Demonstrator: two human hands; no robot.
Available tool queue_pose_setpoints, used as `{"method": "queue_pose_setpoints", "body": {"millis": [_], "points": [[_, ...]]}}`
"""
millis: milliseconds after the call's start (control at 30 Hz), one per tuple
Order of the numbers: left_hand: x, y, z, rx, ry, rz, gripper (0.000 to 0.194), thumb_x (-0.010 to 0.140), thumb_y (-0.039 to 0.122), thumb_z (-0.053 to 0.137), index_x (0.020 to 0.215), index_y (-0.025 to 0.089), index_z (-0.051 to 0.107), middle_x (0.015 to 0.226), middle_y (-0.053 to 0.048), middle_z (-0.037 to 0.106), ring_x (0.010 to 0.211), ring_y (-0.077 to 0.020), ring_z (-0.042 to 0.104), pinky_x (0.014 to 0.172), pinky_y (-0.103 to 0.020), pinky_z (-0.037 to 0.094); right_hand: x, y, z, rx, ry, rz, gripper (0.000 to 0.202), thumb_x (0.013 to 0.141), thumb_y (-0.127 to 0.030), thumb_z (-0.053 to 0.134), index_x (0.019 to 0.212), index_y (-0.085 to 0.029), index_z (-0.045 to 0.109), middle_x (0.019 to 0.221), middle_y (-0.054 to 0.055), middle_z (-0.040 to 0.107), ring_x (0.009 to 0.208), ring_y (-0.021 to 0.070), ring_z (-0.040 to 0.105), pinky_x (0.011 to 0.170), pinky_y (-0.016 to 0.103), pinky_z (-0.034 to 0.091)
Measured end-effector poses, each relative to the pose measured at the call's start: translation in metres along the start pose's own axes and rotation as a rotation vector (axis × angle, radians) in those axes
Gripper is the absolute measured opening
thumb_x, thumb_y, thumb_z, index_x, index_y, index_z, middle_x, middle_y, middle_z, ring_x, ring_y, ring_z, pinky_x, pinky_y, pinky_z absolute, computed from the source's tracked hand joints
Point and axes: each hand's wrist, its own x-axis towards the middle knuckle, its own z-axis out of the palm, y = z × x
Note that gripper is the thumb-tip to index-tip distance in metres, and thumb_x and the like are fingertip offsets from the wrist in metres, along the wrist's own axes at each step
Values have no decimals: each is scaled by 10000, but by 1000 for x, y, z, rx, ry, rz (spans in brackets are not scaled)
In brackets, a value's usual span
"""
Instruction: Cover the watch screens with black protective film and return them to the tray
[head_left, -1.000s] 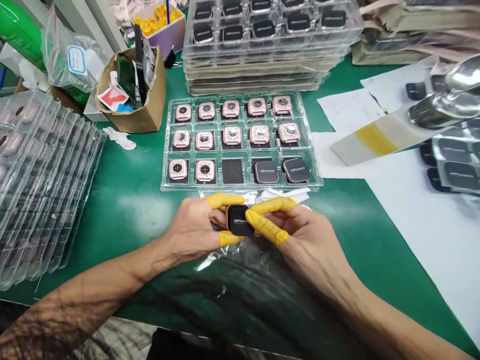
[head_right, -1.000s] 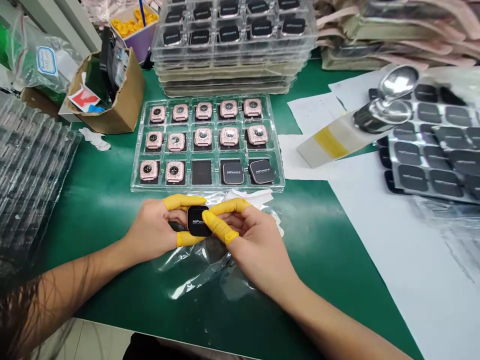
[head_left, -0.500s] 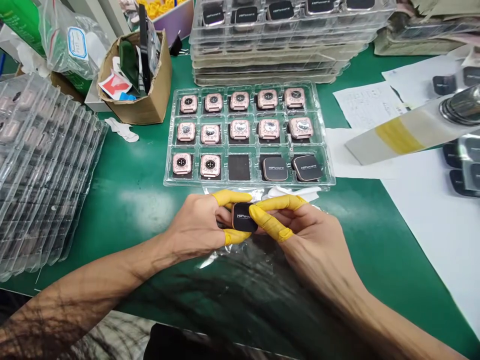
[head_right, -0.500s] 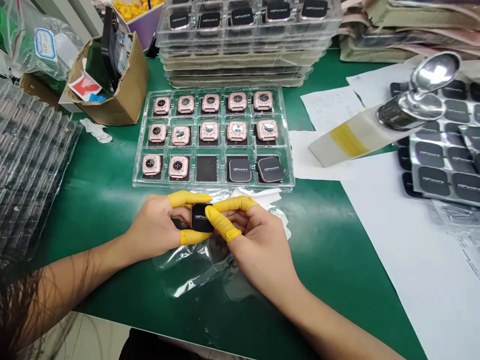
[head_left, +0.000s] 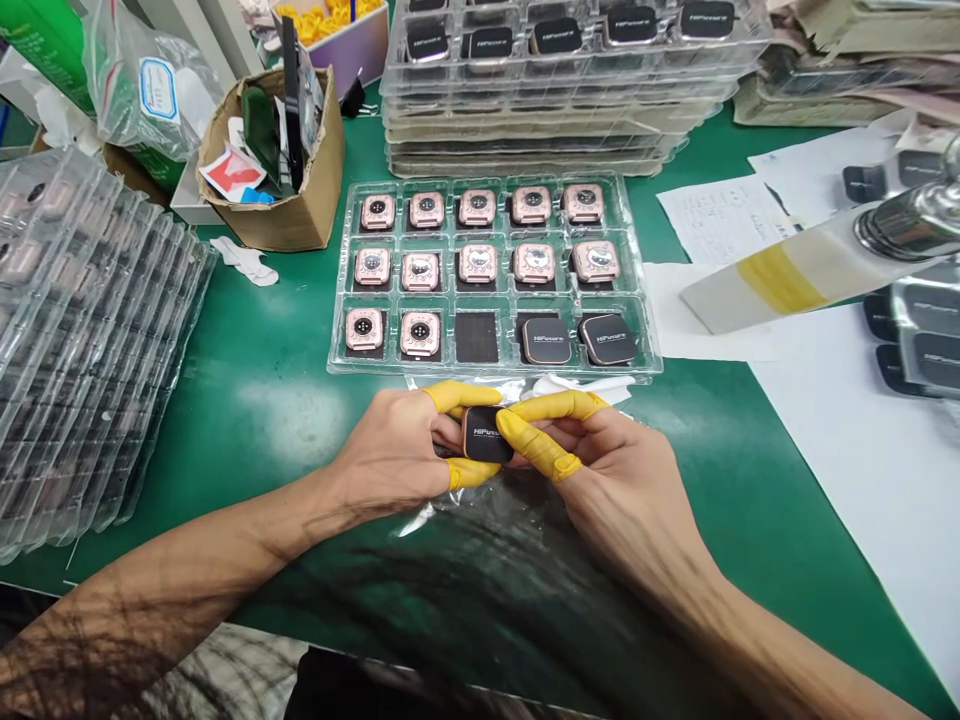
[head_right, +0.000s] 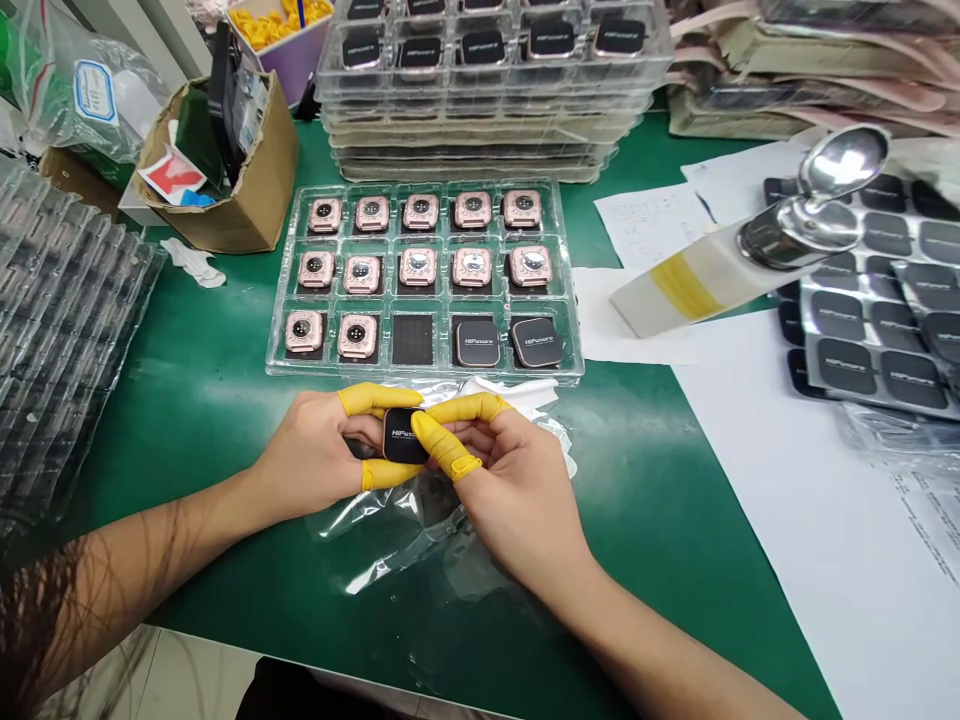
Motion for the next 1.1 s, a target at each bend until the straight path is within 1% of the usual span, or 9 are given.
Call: {"method": "queue_pose_setpoints", "body": {"millis": [233, 400, 500, 600, 700, 767, 900, 1000, 1100], "points": [[-1, -2, -1, 7, 3, 26, 526, 744, 276, 854, 1264, 236, 785, 850, 14, 835, 705, -154, 733, 605, -212, 548, -1, -2, 0, 15, -2, 15, 354, 575, -425, 998, 815, -265, 792, 753, 17, 798, 719, 210, 765, 649, 300, 672], [1, 0, 0, -34, -12, 11, 537, 733, 243, 850, 1265, 246, 776, 719, 44, 794, 658, -148, 716, 571, -209, 522, 0, 3, -2, -49, -15, -20, 365, 632, -467, 969, 845, -247, 770, 784, 22, 780, 733, 203, 762, 659, 286, 667], [1, 0, 2, -124, -30, -37, 511, 706, 214, 865, 1209, 227, 779, 674, 44, 766, 665, -155, 728, 589, -215, 537, 3, 9, -7, -81, -5, -66, 457, 687, -497, 938, 1009, -262, 715, 965, 13, 749, 699, 172, 741, 614, 287, 666], [-2, 3, -5, -413, 39, -87, 593, 609, 218, 953, 1171, 212, 763, 785, 7, 792, 750, -180, 762, 731, -275, 627, 6, 17, -13, -238, 0, -316, 403, 875, -483, 794, 1200, -300, 641, 1100, 20, 679, 711, 155, 729, 632, 321, 676], [-9, 15, -27, -688, 277, -21, 671, 532, 249, 1021, 1144, 257, 746, 1072, -38, 809, 887, -198, 783, 877, -340, 664, 10, 24, -15, -602, -177, -752, 248, 966, -381, 711, 1190, -278, 679, 1037, 47, 688, 840, 209, 714, 722, 379, 662], [-9, 25, -45, -725, 393, 51, 643, 551, 317, 1034, 1126, 274, 748, 1212, -52, 777, 1006, -204, 775, 959, -332, 650, 12, 26, -13, -818, -288, -954, 197, 989, -326, 680, 1176, -267, 706, 1059, 74, 713, 931, 252, 686, 773, 426, 639], [16, 37, -56, -619, 371, 17, 527, 722, 440, 950, 1133, 204, 720, 1095, -77, 766, 1031, -199, 763, 986, -334, 623, 12, 25, -9, -1021, -287, -1063, 185, 1012, -314, 644, 1165, -248, 724, 1061, 87, 734, 940, 277, 644, 783, 452, 570], [48, 32, -39, -333, 297, -79, 606, 688, 374, 972, 1181, 170, 682, 880, -34, 734, 860, -204, 744, 870, -358, 618, 10, 23, -9, -1062, -257, -1102, 170, 993, -320, 684, 1114, -215, 740, 1045, 92, 732, 925, 273, 626, 771, 432, 518], [70, 27, -23, -174, 320, -17, 568, 679, 296, 964, 1161, 160, 695, 886, -33, 720, 860, -215, 712, 826, -330, 586, 8, 22, -12, -1069, -250, -1122, 140, 975, -264, 709, 1100, -212, 745, 1061, 90, 728, 940, 264, 614, 784, 417, 491]]}}
